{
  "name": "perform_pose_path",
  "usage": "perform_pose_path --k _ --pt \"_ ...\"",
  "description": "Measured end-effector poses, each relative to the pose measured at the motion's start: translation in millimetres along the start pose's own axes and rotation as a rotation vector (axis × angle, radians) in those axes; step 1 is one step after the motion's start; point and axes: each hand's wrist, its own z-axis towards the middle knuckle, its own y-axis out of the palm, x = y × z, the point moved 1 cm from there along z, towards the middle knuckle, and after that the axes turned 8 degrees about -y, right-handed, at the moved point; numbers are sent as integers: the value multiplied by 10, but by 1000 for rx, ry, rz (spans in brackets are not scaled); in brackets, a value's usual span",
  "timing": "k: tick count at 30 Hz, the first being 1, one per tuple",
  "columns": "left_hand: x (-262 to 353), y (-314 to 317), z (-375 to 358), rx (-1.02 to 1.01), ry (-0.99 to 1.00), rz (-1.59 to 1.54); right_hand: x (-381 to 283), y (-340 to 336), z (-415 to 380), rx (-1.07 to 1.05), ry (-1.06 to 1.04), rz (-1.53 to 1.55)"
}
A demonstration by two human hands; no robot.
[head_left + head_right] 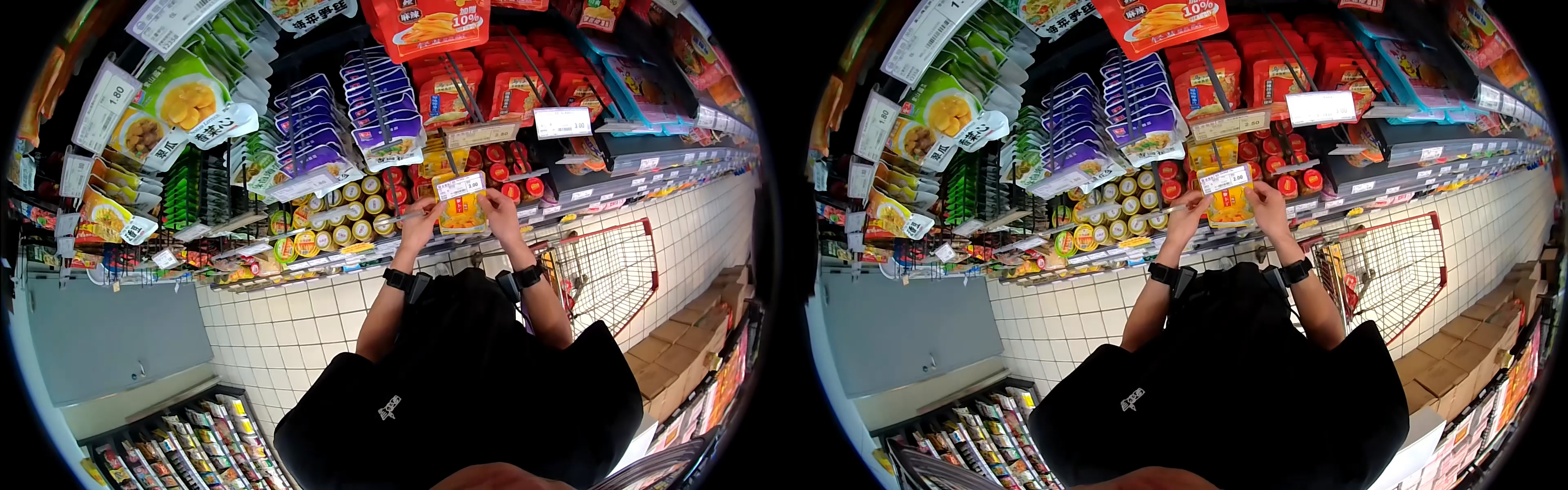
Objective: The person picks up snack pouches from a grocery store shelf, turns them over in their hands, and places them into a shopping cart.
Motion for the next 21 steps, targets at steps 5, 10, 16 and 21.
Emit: perform_pose_path --k 5,10,16,21 --pt "74 81 -143 -13 -15 -94 121 -97 -158 -6 5 17" --pt "-53 140 -98 -231 -77 -62 66 -188 -324 112 88 -16" --pt "75 350 -174 -334 -116 -82 91 -283 -536 250 98 1" --pt "206 498 -204 -440 -126 -194 -167 -332 -683 152 -95 -291"
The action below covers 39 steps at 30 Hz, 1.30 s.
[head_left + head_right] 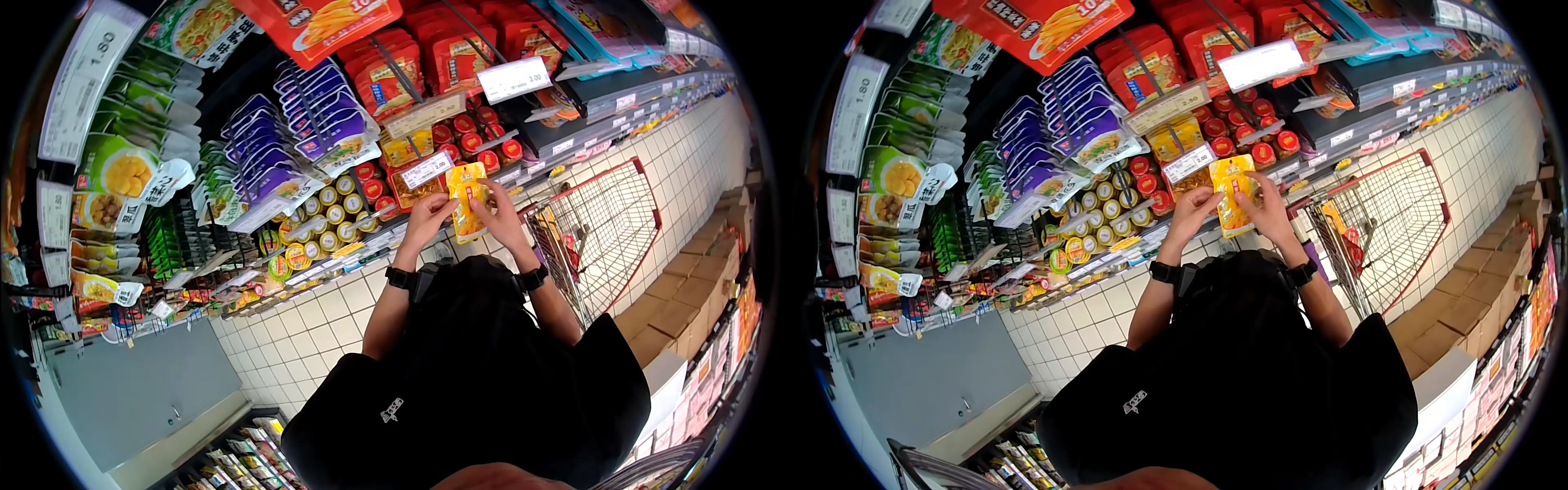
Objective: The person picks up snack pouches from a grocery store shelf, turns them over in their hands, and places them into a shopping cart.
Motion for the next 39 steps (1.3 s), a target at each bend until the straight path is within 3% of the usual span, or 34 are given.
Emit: perform_pose_path --k 3,8,10,14,16,22,29,39 --pt "72 124 -26 -80 -40 -58 -93 -45 -93 -175 315 419" --pt "35 371 -13 -144 102 -14 -13 -135 -264 -142 380 783" --pt "92 452 -45 -103 86 53 -37 -233 -344 -126 586 1297" --pt "150 662 -103 -14 115 133 -227 -418 -408 -40 486 1505" --pt "138 749 -120 59 188 253 -205 -505 -473 -52 446 1538" --pt "148 1021 -205 175 212 204 -37 -718 -684 28 498 1586" --pt "13 1389 -242 61 220 147 -8 -1078 -949 168 570 1550" --pt "-167 1979 -329 -117 76 131 45 -1537 -1452 319 541 1435"
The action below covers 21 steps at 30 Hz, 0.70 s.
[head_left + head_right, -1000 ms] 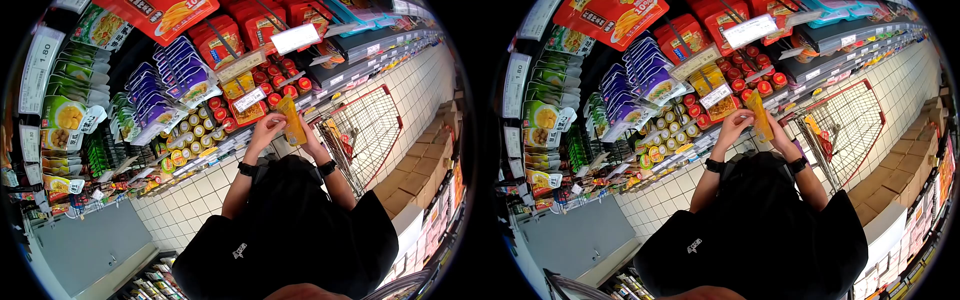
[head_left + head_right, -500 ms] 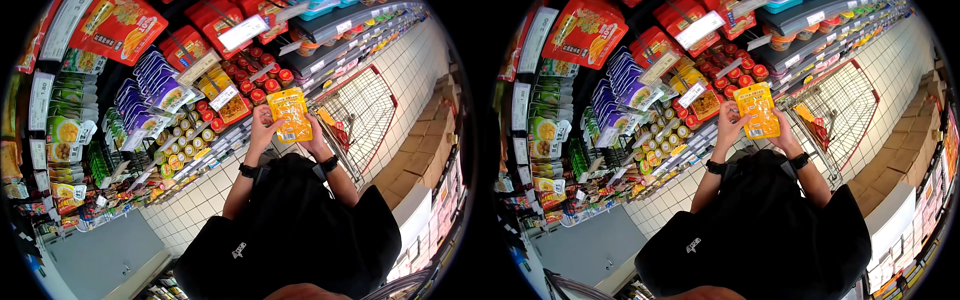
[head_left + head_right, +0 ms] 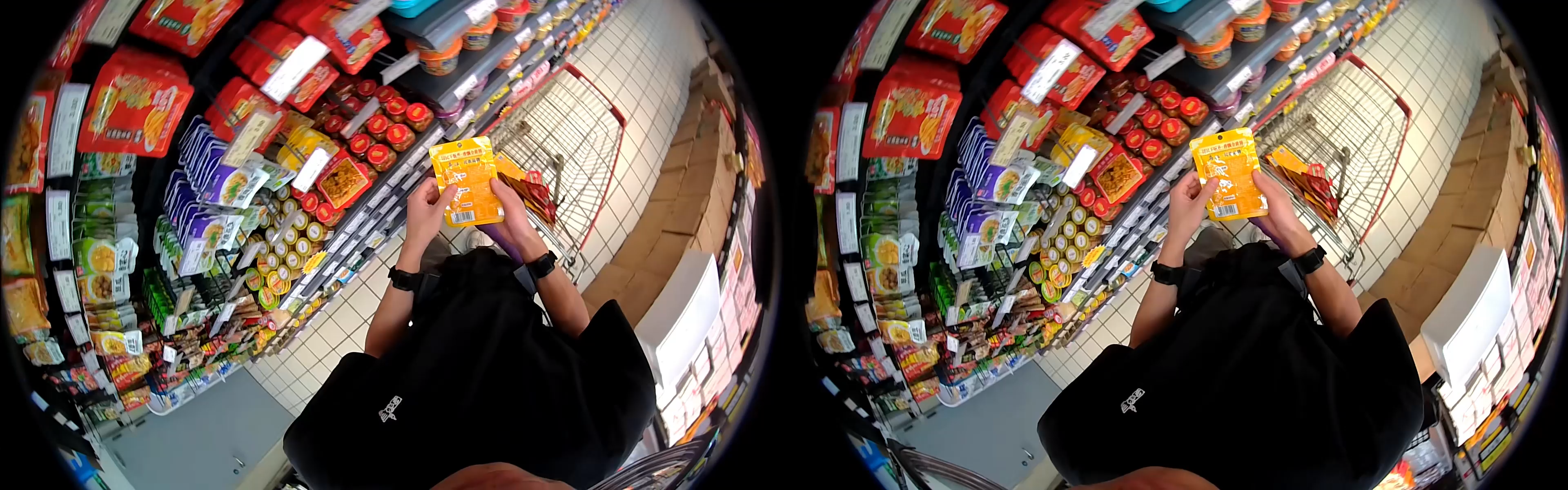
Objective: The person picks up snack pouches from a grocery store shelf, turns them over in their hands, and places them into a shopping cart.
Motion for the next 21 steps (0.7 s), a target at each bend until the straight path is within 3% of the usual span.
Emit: perform_pose_path --k 3,5,7,14,17,21 --pt "-62 269 37 -69 -10 -62 -149 -146 -154 85 -136 -220" --pt "-145 427 73 -97 -70 -91 -162 -557 -192 116 -248 -747" --pt "-212 589 101 -151 -79 -60 -251 -567 -363 201 -315 -721" --pt "-504 1088 154 -501 -287 38 -377 -1268 -748 460 -210 -750" --pt "-571 1317 159 -533 -370 66 -393 -1485 -925 555 -133 -643" --pt "-727 1528 213 -578 -345 152 -500 -1344 -1222 636 -184 -437"
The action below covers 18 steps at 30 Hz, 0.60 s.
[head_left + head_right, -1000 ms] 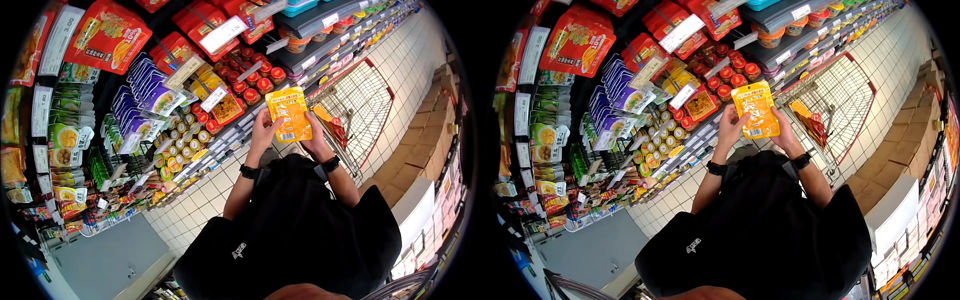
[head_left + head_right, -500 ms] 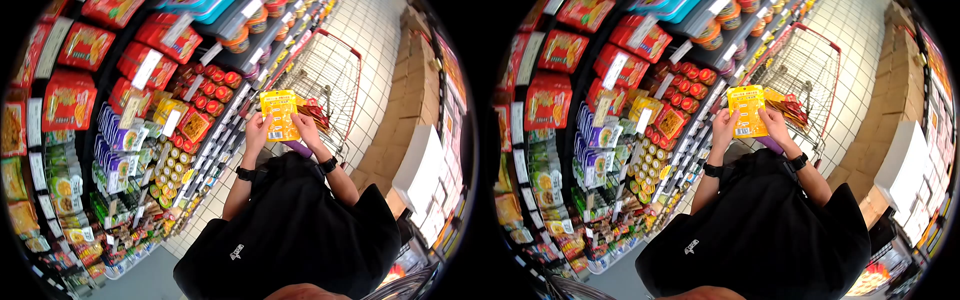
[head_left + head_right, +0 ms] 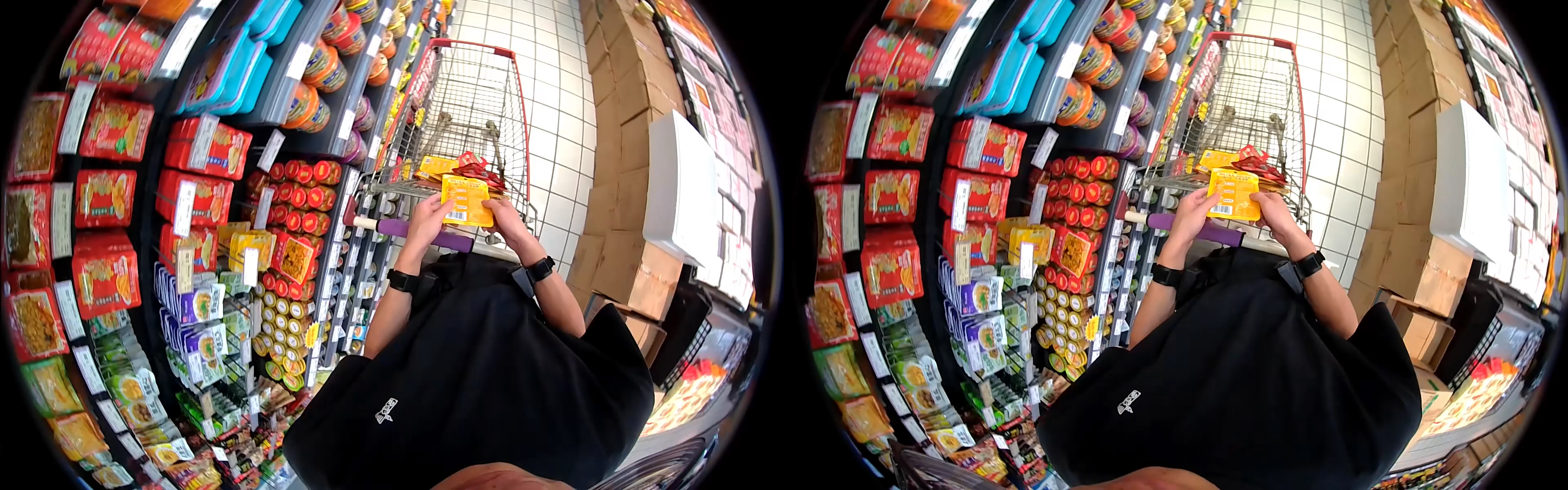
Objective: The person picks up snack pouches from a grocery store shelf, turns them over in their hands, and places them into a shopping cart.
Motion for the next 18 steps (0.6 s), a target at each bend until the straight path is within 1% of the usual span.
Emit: perform_pose_path --k 1,3,6,8,18 --pt "22 30 15 -15 -3 13 59 -99 22 -36 16 -12" --pt "53 83 7 -16 -97 145 110 -191 -16 -1 41 -5" --pt "103 203 2 -65 -159 127 248 -357 10 22 65 46" --pt "30 221 63 -80 -164 141 270 -398 -37 29 88 108" --pt "-39 255 182 -88 -199 174 294 -426 -83 19 144 157"
